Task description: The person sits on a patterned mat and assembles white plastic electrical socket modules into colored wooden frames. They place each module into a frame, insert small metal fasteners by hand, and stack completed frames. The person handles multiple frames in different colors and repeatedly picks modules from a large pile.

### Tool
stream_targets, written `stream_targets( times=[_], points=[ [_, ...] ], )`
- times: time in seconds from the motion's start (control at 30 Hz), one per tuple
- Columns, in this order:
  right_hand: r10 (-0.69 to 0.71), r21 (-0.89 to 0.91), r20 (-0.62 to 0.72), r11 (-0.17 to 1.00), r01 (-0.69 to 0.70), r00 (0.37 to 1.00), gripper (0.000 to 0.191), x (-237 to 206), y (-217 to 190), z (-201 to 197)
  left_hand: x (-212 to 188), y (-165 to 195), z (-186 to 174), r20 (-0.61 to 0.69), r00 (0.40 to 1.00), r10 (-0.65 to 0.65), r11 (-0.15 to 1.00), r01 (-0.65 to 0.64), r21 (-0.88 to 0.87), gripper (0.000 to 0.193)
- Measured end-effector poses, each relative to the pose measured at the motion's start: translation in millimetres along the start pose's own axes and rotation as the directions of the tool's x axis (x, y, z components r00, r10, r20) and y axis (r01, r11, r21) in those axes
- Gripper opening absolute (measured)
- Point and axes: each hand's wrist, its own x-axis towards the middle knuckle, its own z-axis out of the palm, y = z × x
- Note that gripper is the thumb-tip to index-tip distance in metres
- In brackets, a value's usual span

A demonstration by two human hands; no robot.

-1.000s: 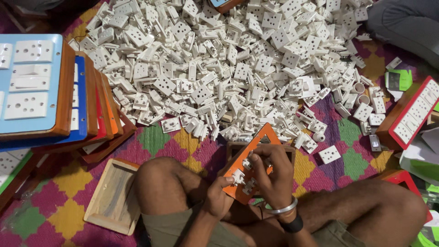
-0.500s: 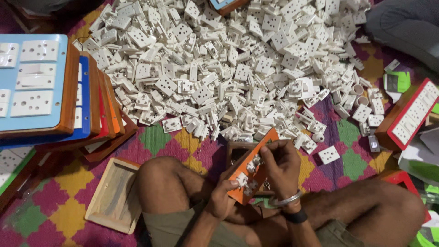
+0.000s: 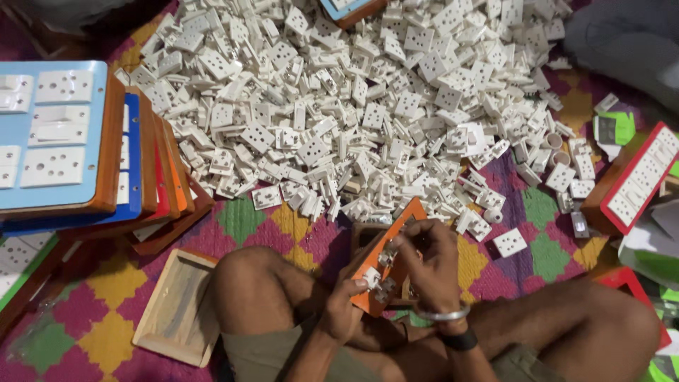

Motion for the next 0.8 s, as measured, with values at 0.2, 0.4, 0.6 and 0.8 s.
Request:
stream_targets(
  times=[0.2, 0.4, 0.6, 0.8],
  points=[
    [-0.1, 0.151, -0.268, 0.978, 0.144, 0.958, 0.013, -10, 1, -6, 8, 11, -27, -0.133, 0.99, 0.049, 0.898, -0.102, -0.428, 0.067],
    [-0.144, -0.661, 0.26, 0.694, 0.284, 0.955, 0.022, -32, 23, -6, 5, 49, -50, -0.301, 0.882, 0.362, 0.833, -0.451, -0.321, 0.067],
    [0.153, -0.872, 0.416, 0.349, 0.344, 0.897, 0.014, -43, 57, 32, 4, 46, -49, -0.271, 0.895, 0.354, 0.836, -0.433, -0.336, 0.065],
    [0.061, -0.766, 0.372, 0.584, 0.269, 0.926, 0.012, -48, 53, 18, 9, 34, -50, -0.256, 0.913, 0.319, 0.874, -0.388, -0.292, 0.066]
  ],
)
